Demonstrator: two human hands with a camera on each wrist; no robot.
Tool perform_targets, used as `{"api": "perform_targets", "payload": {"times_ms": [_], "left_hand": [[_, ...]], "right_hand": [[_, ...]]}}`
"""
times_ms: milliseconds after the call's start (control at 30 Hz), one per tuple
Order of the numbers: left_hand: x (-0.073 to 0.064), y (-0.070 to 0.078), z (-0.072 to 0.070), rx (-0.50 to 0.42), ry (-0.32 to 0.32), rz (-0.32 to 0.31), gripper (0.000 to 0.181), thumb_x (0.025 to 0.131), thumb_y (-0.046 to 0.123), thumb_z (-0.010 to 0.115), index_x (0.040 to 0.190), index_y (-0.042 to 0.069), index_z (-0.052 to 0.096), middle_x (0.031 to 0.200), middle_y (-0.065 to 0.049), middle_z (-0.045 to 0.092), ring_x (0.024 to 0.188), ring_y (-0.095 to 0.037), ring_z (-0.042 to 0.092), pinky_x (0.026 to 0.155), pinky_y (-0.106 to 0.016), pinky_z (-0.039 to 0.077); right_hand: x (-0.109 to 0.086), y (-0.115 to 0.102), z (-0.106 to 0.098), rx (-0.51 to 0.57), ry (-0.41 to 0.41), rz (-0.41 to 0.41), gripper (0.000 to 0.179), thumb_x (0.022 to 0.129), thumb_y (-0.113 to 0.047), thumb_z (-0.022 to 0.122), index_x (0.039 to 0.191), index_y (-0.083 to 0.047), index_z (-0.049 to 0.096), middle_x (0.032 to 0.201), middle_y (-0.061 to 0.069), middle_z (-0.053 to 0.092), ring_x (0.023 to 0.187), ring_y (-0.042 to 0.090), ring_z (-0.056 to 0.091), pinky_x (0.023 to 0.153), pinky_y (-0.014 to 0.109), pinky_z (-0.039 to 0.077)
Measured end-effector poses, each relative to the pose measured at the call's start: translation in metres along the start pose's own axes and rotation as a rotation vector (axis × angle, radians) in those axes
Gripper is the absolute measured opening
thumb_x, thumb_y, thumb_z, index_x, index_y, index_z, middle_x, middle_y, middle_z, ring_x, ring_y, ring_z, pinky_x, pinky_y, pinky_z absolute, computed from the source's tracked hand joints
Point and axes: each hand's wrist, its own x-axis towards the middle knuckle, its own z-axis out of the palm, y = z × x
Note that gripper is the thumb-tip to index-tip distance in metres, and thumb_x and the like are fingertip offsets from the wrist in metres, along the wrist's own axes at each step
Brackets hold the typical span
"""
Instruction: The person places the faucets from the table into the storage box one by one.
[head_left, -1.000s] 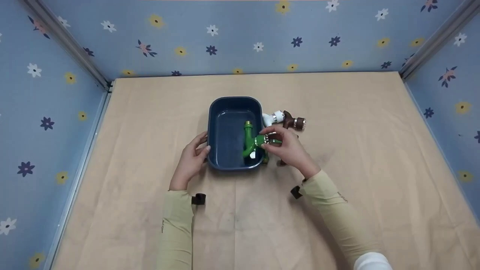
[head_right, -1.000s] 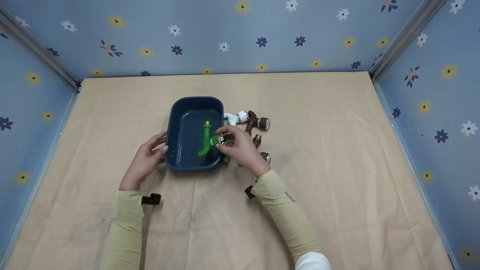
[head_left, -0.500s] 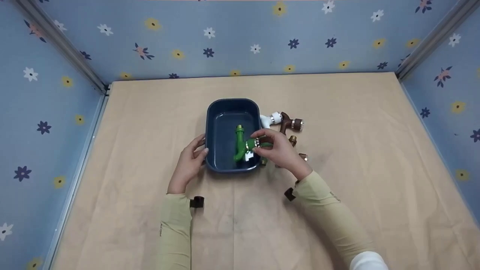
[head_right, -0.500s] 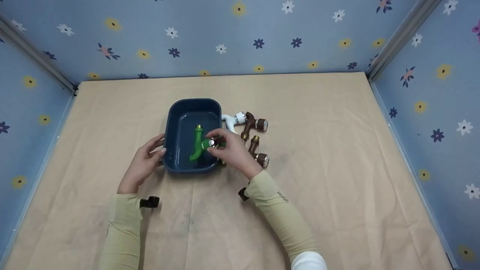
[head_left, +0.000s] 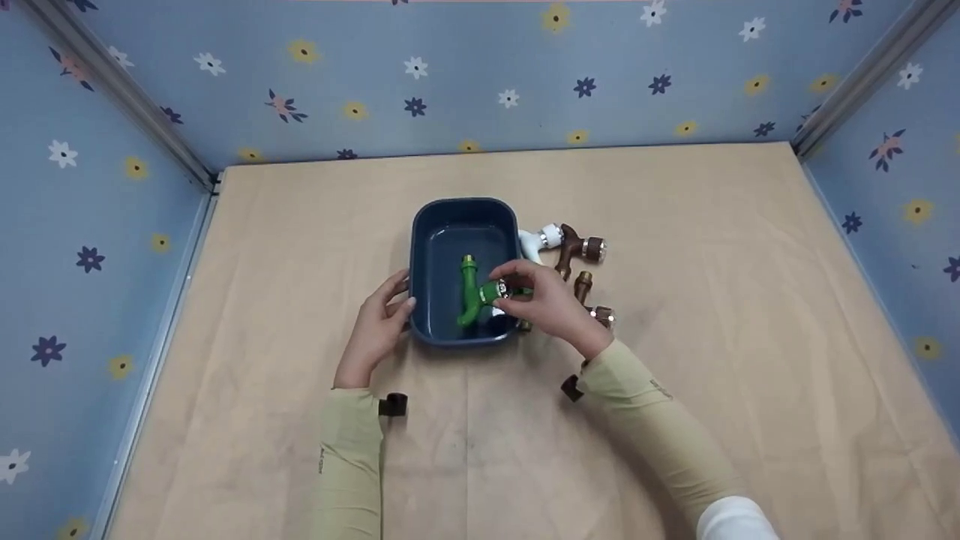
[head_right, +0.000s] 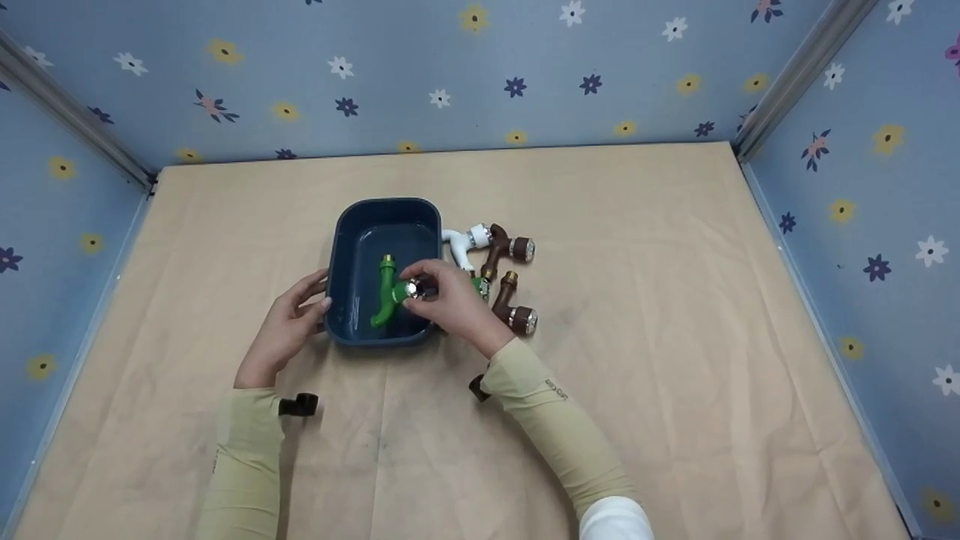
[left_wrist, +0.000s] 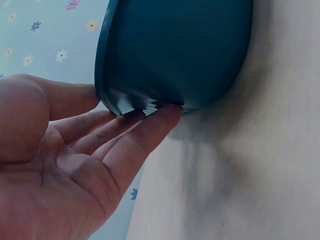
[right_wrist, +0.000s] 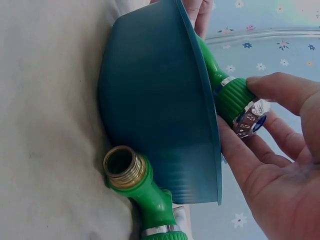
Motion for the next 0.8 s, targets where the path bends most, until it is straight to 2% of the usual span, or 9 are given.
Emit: {"api": "perform_targets", "payload": {"times_ms": [200, 400, 600, 800], "left_hand": [[0.000, -0.001, -0.001, -0.022, -0.008, 0.009, 0.052, 0.100, 0.006, 0.050, 0.149, 0.010, 0.033, 0.142, -0.017, 0.042, 0.119, -0.029, 0.054, 0.087, -0.040, 0.050], [0.000, -0.001, 0.001, -0.027, -0.007, 0.004, 0.052, 0.100, 0.006, 0.050, 0.149, 0.009, 0.032, 0.142, -0.017, 0.042, 0.120, -0.030, 0.053, 0.086, -0.040, 0.050], [0.000, -0.001, 0.001, -0.015, -0.002, -0.012, 0.052, 0.100, 0.008, 0.050, 0.149, 0.011, 0.033, 0.141, -0.015, 0.044, 0.119, -0.027, 0.054, 0.085, -0.036, 0.051], [0.000, -0.001, -0.002, -0.013, 0.005, 0.006, 0.052, 0.100, 0.007, 0.051, 0.148, 0.010, 0.034, 0.140, -0.015, 0.045, 0.118, -0.028, 0.055, 0.084, -0.038, 0.051]], "right_hand": [[0.007, 0.003, 0.006, -0.097, 0.011, 0.001, 0.031, 0.082, -0.004, 0.075, 0.111, -0.004, 0.065, 0.111, 0.004, 0.063, 0.101, 0.016, 0.062, 0.085, 0.032, 0.049], [0.014, 0.001, 0.013, -0.147, 0.000, 0.041, 0.030, 0.081, -0.005, 0.075, 0.110, -0.003, 0.065, 0.109, 0.005, 0.063, 0.098, 0.018, 0.063, 0.086, 0.033, 0.049], [0.020, 0.000, 0.019, -0.152, -0.029, 0.082, 0.031, 0.081, -0.005, 0.075, 0.110, -0.003, 0.065, 0.108, 0.005, 0.064, 0.094, 0.018, 0.064, 0.084, 0.032, 0.050], [0.028, -0.002, 0.025, -0.157, -0.057, 0.079, 0.031, 0.081, -0.005, 0.075, 0.110, 0.000, 0.065, 0.109, 0.007, 0.064, 0.095, 0.022, 0.063, 0.086, 0.035, 0.049]]}}
